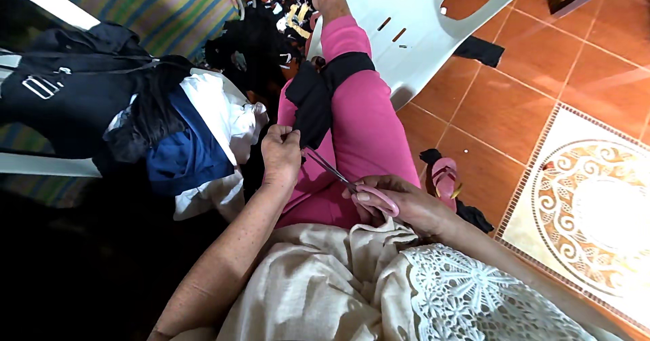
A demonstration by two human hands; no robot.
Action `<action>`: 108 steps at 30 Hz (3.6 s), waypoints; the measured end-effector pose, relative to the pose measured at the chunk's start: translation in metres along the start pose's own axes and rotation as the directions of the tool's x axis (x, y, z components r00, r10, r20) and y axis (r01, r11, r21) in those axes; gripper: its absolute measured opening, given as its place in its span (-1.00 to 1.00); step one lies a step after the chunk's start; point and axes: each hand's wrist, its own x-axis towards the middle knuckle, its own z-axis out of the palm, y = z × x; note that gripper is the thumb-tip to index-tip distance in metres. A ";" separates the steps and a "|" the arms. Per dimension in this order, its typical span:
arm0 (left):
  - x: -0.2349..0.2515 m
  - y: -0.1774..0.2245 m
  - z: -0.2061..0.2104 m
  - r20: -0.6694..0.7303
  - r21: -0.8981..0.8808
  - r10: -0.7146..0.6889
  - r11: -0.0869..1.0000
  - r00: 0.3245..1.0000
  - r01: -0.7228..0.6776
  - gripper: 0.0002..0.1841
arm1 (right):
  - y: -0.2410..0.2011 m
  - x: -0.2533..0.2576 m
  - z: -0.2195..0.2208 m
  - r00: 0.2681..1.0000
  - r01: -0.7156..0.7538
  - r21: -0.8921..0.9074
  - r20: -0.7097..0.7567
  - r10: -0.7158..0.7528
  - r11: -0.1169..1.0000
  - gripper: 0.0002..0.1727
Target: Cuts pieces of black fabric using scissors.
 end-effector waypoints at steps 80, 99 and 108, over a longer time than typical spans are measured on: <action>-0.017 0.002 0.010 0.090 -0.205 -0.093 0.973 0.992 0.110 -0.93 | 0.001 0.056 0.031 0.995 0.073 0.213 -0.087 -0.056 0.974 -0.79; -0.019 0.001 0.006 0.089 -0.162 -0.075 0.983 0.993 0.089 -0.90 | 0.000 0.061 0.036 0.992 0.074 0.242 -0.121 -0.046 0.968 -0.70; -0.018 -0.002 0.004 0.104 -0.128 -0.065 0.989 0.992 0.078 -0.89 | -0.003 0.062 0.039 0.989 0.084 0.270 -0.144 -0.046 0.959 -0.73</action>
